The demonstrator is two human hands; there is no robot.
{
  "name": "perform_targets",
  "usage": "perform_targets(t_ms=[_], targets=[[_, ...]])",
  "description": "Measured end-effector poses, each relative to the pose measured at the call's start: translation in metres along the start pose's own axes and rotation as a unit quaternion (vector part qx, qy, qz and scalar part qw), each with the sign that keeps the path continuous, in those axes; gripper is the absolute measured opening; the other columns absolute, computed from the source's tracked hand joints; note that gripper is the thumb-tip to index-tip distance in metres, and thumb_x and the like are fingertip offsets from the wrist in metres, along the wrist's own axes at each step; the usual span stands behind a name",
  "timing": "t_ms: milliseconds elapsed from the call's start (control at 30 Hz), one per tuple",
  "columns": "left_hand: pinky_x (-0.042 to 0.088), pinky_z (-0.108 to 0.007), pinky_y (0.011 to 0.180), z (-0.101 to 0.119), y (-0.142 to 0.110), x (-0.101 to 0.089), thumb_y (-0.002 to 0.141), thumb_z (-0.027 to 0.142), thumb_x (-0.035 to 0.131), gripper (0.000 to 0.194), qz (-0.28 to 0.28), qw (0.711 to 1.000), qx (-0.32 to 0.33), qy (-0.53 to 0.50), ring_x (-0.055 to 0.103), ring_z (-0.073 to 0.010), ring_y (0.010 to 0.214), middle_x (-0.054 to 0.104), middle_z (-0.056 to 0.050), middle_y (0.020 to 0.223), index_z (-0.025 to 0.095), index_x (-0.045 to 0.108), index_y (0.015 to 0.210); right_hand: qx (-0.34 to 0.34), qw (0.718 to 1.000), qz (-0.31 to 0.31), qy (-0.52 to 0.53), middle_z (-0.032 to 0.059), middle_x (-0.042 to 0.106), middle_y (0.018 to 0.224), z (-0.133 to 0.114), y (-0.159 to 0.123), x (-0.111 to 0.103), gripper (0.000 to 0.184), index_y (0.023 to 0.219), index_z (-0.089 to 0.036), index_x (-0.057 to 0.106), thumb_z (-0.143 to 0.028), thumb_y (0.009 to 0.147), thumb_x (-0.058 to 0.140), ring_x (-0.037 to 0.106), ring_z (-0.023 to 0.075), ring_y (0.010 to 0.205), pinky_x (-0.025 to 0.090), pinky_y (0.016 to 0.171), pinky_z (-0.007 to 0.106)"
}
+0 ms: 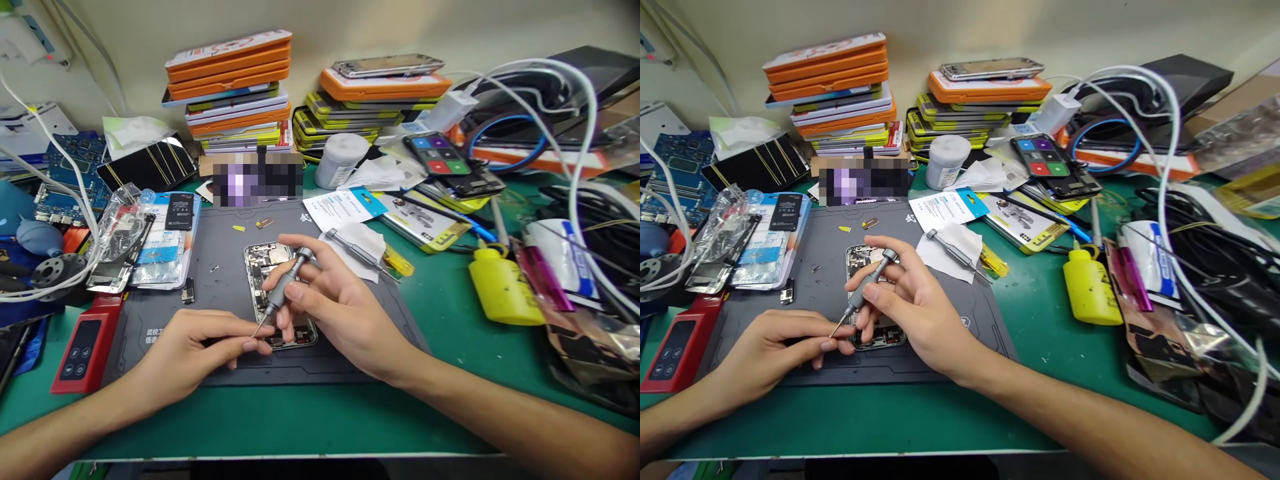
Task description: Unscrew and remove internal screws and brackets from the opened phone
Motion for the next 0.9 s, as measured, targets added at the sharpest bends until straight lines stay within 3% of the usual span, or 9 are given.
perform_targets(t_ms=[333,500,733,900], targets=[[0.060,-0.020,0.067,-0.0026,-0.0008,0.0013,0.104,0.032,0.070,0.026,-0.001,1.000,-0.008,-0.001,0.066,-0.0116,0.068,0.086,-0.007,0.102,0.026,0.086,0.123,0.001,1.000,0.000,-0.002,0.0020,0.074,0.109,-0.0009,-0.0007,0.0000,0.051,0.144,-0.033,0.048,-0.035,0.101,0.076,0.072,0.0133,0.071,0.065,0.064,0.029],[0.059,-0.017,0.068,0.0001,-0.0026,0.0014,0.103,0.029,0.071,0.025,-0.001,1.000,-0.002,-0.009,0.065,-0.0095,0.067,0.087,-0.004,0.103,0.030,0.085,0.124,-0.003,1.000,0.000,-0.009,0.0020,0.073,0.109,-0.0001,-0.0012,-0.0007,0.050,0.145,-0.033,0.048,-0.036,0.103,0.074,0.071,0.0131,0.071,0.064,0.064,0.030],[0.058,-0.015,0.069,0.0034,0.0011,0.0023,0.103,0.024,0.072,0.029,-0.008,1.000,0.015,-0.026,0.065,-0.0085,0.069,0.087,-0.001,0.103,0.036,0.083,0.126,-0.002,1.000,-0.001,0.020,0.0000,0.071,0.106,0.0003,-0.0008,-0.0027,0.048,0.145,-0.033,0.050,-0.030,0.103,0.073,0.070,0.0110,0.070,0.062,0.062,0.025],[0.059,-0.017,0.070,0.0016,0.0015,0.0022,0.102,0.026,0.072,0.025,-0.006,1.000,0.001,-0.018,0.066,-0.0097,0.068,0.087,-0.003,0.103,0.032,0.085,0.122,0.011,1.000,-0.003,0.018,-0.0003,0.070,0.104,0.0012,-0.0003,-0.0031,0.049,0.146,-0.032,0.050,-0.030,0.103,0.072,0.068,0.0107,0.069,0.060,0.060,0.024]])
Point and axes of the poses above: each hand's wrist, its own y-axis towards the middle knuckle, its own x-axis out of the palm, z = x × y, the point moved 7 cm from there along y, towards the middle knuckle
